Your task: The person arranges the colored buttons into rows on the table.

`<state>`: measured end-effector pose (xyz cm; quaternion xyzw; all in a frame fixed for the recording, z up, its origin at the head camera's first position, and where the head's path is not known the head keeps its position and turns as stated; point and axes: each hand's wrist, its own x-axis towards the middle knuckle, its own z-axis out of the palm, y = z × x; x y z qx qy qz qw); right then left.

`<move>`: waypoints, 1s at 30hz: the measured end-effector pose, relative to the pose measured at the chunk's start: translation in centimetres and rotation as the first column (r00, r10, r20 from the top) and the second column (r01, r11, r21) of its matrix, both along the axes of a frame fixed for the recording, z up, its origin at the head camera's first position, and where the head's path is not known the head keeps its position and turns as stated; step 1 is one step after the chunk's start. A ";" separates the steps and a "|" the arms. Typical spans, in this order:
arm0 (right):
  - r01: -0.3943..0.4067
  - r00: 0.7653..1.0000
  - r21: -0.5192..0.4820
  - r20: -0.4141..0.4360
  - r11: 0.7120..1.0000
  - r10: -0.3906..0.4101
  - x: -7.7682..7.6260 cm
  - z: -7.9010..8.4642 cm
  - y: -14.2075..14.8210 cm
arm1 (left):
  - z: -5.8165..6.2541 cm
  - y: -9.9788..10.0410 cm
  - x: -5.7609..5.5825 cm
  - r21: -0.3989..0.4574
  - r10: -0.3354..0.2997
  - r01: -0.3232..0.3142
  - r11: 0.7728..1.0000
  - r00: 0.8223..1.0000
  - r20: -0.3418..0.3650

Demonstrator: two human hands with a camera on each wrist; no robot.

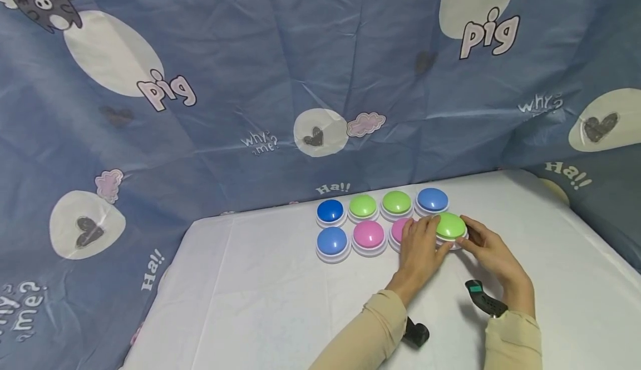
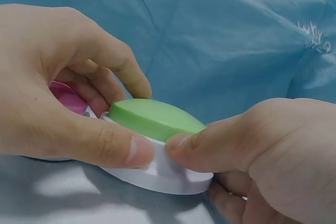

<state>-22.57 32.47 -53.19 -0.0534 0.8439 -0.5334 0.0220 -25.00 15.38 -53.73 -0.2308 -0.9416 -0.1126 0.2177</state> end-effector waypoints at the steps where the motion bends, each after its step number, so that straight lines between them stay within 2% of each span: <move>1: 0.001 1.000 0.005 0.003 1.000 -0.001 0.0 0.0 0.0 | 0.0 0.0 0.0 -0.006 0.008 -0.008 1.000 1.000 -0.008; 9: 0.012 1.000 0.040 0.018 0.999 -0.013 -0.3 -0.2 -0.1 | 0.0 0.3 0.0 -0.043 0.042 -0.044 0.998 0.998 -0.044; 16: 0.027 0.999 0.064 0.045 0.998 -0.030 -0.4 0.0 -0.2 | 0.1 0.2 0.0 -0.071 0.043 -0.045 0.996 0.999 -0.033; 19: 0.034 0.998 0.071 0.044 0.997 -0.037 -0.3 0.0 -0.2 | 0.2 -0.1 0.2 -0.019 -0.009 0.009 1.000 1.000 -0.014; 22: 0.045 0.999 0.066 0.020 0.997 -0.047 -0.1 -0.1 -0.1 | 0.4 -1.1 0.4 0.114 -0.080 0.079 0.990 0.997 0.009; 24: 0.054 0.999 0.036 0.003 0.998 -0.054 0.0 -0.4 -0.1 | 0.4 -2.1 0.5 0.242 -0.130 0.127 0.962 0.992 -0.004; 26: 0.068 0.998 0.007 -0.004 0.998 -0.068 0.1 -0.8 -0.1 | 0.7 -3.6 0.8 0.365 -0.167 0.160 0.917 0.986 -0.012; 30: 0.098 0.995 -0.038 -0.012 0.994 -0.098 0.0 -1.5 0.0 | 1.1 -7.7 1.4 0.596 -0.250 0.215 0.774 0.968 -0.024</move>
